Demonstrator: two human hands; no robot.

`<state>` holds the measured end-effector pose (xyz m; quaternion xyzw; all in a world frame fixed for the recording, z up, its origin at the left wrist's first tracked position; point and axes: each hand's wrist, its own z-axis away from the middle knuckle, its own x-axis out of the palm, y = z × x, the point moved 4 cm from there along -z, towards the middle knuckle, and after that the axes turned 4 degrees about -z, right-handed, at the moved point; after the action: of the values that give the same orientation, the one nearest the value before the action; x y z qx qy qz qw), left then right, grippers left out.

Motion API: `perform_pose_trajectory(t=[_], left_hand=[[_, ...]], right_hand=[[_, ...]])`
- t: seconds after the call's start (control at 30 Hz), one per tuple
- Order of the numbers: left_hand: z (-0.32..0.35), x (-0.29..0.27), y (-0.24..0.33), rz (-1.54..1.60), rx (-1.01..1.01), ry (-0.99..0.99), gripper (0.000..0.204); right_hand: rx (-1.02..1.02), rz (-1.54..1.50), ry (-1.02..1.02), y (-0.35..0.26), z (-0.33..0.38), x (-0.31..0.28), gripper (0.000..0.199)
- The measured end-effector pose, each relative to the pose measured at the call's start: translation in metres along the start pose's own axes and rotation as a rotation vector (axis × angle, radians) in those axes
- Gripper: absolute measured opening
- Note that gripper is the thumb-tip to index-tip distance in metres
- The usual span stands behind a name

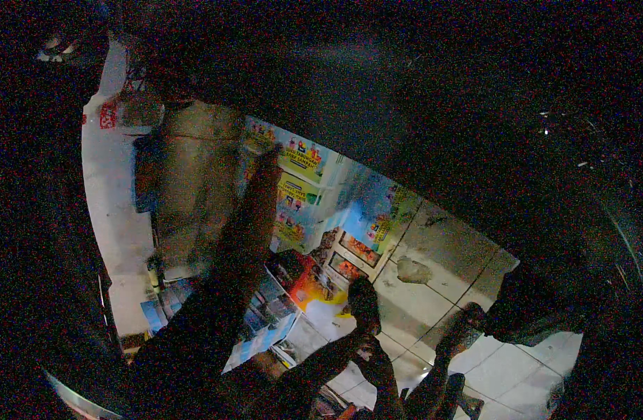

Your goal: The person aligns, fans, and stacks printed booklets on a metal table by hand, places a bundle onto the floor, and gathers additional booklets on an adjacent workbench.

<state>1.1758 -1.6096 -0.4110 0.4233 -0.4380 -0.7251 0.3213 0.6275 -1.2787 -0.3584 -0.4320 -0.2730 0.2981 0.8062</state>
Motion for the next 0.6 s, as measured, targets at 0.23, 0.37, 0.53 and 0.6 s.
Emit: perform_pose_trajectory(t=[0.23, 0.37, 0.53, 0.6], left_hand=[[0.028, 0.007, 0.023, -0.549, 0.292, 0.207, 0.068], [0.094, -0.007, 0.036, -0.729, 0.636, 0.292, 0.077], [0.318, -0.038, 0.002, -0.511, 0.768, 0.104, 0.077], [0.419, -0.061, 0.005, -0.432, 0.638, -0.105, 0.073]], right_hand=[[-0.077, 0.006, 0.184, 0.056, 0.012, 0.02, 0.053], [0.021, -0.048, 0.16, 0.028, 0.01, 0.011, 0.039], [-0.266, 0.211, 0.207, 0.021, 0.001, -0.014, 0.024], [-0.586, 0.735, 0.321, 0.03, 0.012, -0.025, 0.018]])
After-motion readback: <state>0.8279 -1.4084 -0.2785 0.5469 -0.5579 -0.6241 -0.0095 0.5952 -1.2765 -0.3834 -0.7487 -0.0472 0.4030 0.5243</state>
